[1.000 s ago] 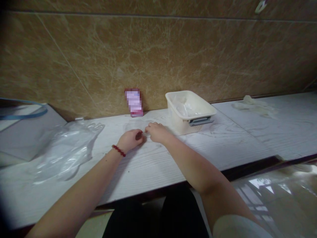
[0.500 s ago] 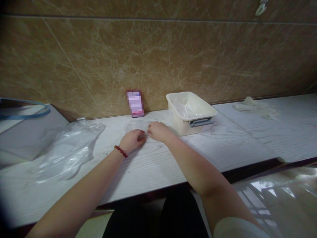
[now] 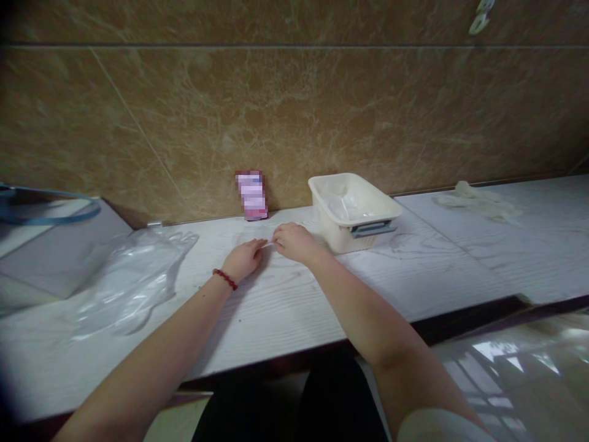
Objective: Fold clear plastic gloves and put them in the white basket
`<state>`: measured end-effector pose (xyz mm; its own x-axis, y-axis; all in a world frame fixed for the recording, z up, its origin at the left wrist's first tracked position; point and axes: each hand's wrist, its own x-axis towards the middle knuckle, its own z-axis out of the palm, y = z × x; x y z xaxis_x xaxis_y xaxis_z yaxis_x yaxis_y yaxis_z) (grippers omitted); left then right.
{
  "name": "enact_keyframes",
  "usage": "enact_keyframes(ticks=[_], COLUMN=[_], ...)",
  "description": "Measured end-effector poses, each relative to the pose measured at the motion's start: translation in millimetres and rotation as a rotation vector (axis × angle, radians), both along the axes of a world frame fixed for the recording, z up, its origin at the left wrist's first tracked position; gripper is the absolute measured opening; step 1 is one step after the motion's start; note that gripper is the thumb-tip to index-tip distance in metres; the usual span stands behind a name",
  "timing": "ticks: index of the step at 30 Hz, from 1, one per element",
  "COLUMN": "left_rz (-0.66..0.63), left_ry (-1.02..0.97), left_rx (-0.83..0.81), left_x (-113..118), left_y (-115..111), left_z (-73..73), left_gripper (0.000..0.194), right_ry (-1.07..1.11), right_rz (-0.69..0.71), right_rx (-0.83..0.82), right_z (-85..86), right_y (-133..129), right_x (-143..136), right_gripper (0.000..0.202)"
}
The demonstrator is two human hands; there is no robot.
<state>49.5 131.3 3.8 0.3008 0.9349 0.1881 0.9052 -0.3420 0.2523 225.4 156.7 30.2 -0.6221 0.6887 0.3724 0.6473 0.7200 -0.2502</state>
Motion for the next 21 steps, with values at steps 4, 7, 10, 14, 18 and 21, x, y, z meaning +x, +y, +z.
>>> enact_keyframes(ticks=[4, 7, 10, 14, 18, 21], left_rz=[0.104, 0.113, 0.078, 0.112, 0.180, 0.185], left_ry=[-0.442, -1.002, -1.379, -1.586, -1.603, -1.549], left_rx=[-0.124, -0.408, -0.717, -0.903, -0.966, -0.985], left_x=[-8, -19, -32, -43, -47, -49], left_y=[-8, -17, -22, -16, -8, -5], left_z=[20.7, 43.4, 58.8, 55.3, 40.3, 33.4], left_gripper=[0.034, 0.037, 0.039, 0.037, 0.037, 0.042], right_ry=[0.409, 0.728, 0.894, 0.930, 0.866, 0.834], right_rz=[-0.081, -0.122, -0.098, 0.022, 0.059, 0.009], right_rx=[-0.036, -0.333, -0.775, -1.307, -1.451, -1.421], right_z=[1.3, 3.0, 4.3, 1.6, -6.3, -9.7], right_y=[1, 2, 2, 1, 1, 1], right_x=[-3, -6, -9, -11, -11, -11], right_gripper=[0.052, 0.062, 0.049, 0.049, 0.020, 0.011])
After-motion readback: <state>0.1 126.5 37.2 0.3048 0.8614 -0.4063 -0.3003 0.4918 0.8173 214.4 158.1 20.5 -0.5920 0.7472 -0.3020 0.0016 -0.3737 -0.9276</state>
